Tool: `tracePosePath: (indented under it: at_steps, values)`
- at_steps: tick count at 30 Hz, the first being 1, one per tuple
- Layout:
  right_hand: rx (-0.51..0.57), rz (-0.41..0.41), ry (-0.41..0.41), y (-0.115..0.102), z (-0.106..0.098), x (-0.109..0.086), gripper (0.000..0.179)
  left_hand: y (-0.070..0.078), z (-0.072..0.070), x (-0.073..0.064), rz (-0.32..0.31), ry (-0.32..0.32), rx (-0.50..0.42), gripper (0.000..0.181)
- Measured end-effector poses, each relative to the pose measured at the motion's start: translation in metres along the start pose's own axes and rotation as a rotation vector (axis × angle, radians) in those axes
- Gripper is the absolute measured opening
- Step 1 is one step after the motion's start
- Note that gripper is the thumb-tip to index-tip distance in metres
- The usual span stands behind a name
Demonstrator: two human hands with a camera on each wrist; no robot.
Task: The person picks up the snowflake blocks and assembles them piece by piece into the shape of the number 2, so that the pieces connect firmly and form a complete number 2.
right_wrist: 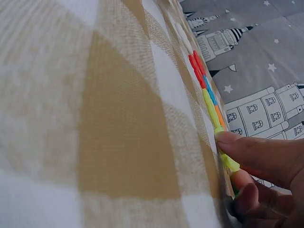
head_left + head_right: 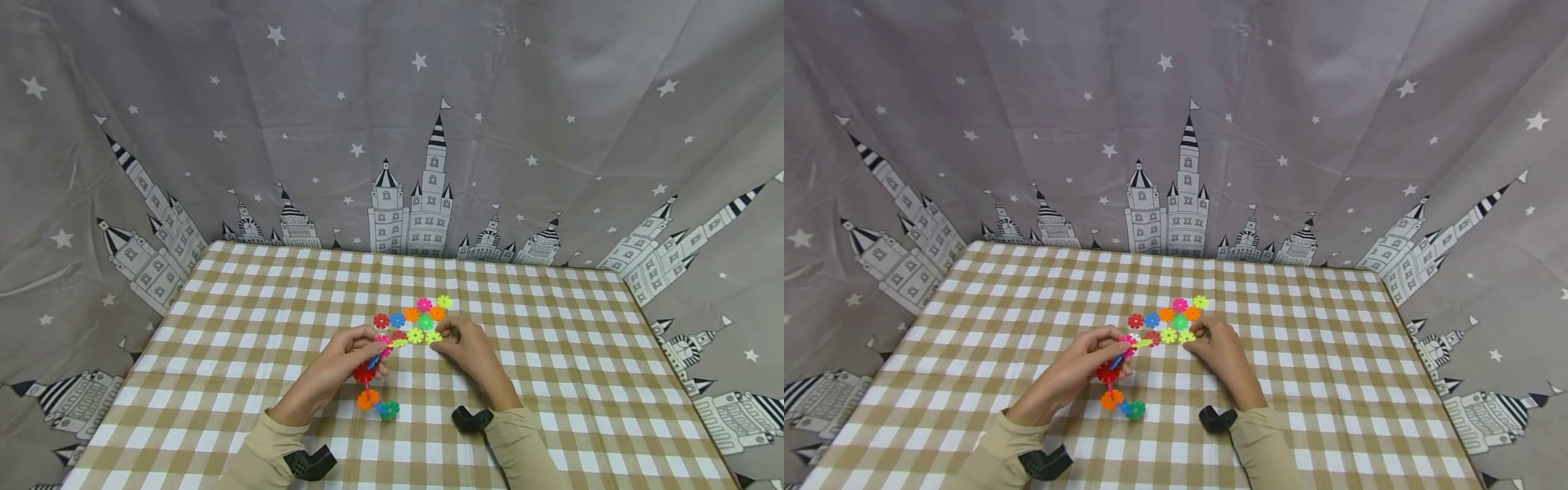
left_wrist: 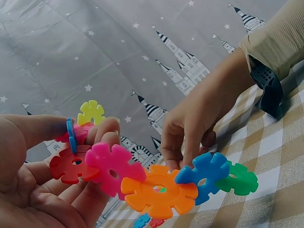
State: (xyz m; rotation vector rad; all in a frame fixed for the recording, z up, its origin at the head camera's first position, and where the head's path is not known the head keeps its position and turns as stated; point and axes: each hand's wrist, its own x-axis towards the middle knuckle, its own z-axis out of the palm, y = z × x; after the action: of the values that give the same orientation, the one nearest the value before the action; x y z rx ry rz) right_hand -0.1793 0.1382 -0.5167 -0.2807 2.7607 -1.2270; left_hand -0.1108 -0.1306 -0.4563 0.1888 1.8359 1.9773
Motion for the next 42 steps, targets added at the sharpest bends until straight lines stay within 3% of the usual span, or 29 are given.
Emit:
tracePosePath:
  at_steps: [8,15,18,28,42]
  values:
    - [0.105,-0.035,-0.062,0.0,-0.001,-0.004,0.02,0.002,0.0,-0.003,-0.012,0.022,0.011,0.023]
    - [0.512,-0.019,-0.207,-0.014,-0.011,-0.011,0.028,0.004,0.0,-0.003,-0.031,0.035,0.01,0.023]
    - [0.601,-0.031,-0.248,-0.026,-0.018,-0.016,0.032,0.005,0.0,-0.003,-0.034,0.039,0.008,0.023]
    - [0.6,-0.2,-0.211,-0.051,-0.024,-0.028,0.028,0.005,-0.001,-0.002,-0.025,0.042,0.015,0.025]
    - [0.562,-0.204,-0.186,-0.062,-0.02,-0.035,0.025,0.002,0.001,-0.002,0.01,0.022,0.023,0.027]
